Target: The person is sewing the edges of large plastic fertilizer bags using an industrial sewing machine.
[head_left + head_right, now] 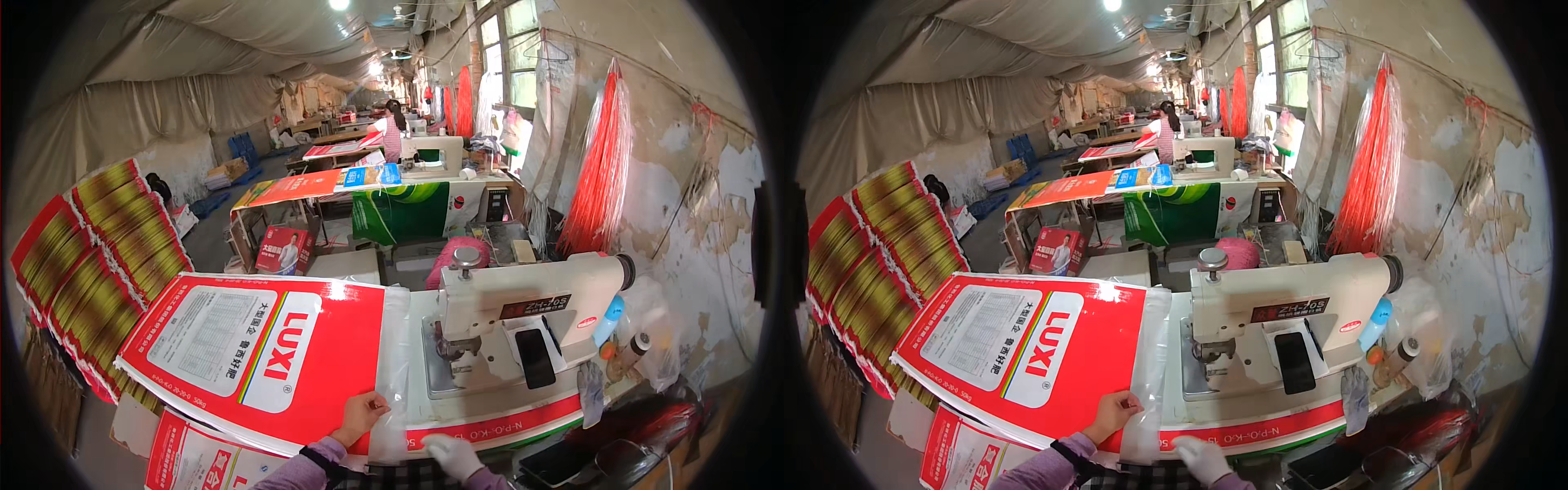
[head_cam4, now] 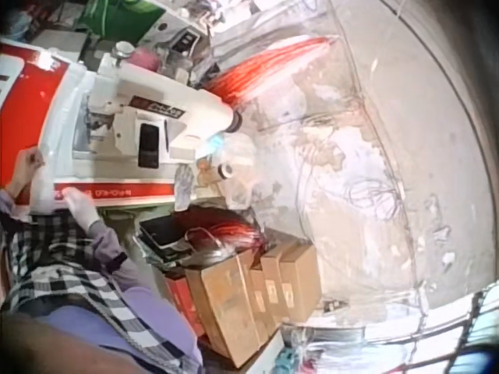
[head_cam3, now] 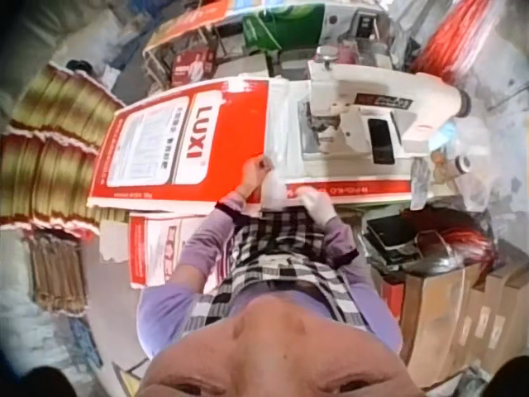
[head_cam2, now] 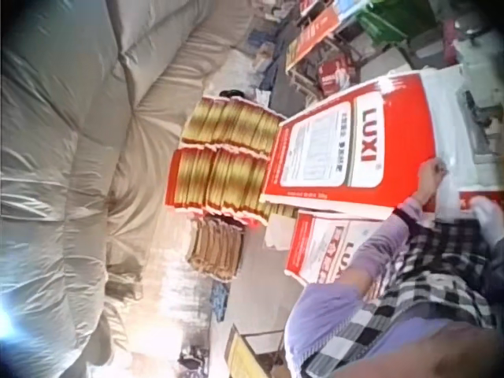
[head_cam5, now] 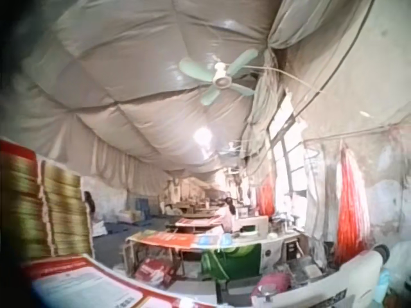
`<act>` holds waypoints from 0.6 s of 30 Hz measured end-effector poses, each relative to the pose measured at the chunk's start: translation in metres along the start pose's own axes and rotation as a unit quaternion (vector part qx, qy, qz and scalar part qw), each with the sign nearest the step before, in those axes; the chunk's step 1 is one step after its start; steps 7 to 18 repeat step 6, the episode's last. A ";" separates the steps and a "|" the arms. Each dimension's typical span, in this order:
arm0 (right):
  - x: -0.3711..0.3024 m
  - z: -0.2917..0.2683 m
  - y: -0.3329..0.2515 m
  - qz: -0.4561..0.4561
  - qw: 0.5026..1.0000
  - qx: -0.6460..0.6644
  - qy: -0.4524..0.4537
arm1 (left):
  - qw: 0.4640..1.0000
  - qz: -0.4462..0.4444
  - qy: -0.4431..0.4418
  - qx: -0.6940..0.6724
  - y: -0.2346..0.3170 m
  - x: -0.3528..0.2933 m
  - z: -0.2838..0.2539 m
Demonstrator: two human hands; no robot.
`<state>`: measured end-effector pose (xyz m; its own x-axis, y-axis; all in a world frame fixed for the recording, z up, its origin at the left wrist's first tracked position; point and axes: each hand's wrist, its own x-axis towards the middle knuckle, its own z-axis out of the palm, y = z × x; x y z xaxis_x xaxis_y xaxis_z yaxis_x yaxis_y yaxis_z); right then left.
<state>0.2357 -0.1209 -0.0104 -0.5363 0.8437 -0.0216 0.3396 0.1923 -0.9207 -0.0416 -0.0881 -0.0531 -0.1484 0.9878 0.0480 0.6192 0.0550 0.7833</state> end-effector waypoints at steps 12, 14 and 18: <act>0.074 0.033 -0.014 -0.076 0.995 -0.012 0.066 | 0.969 0.000 -0.098 0.229 -0.005 -0.014 -0.012; 0.074 0.033 -0.014 -0.076 0.995 -0.012 0.066 | 0.969 0.000 -0.098 0.229 -0.005 -0.014 -0.012; 0.074 0.033 -0.014 -0.076 0.995 -0.012 0.066 | 0.969 0.000 -0.098 0.229 -0.005 -0.014 -0.012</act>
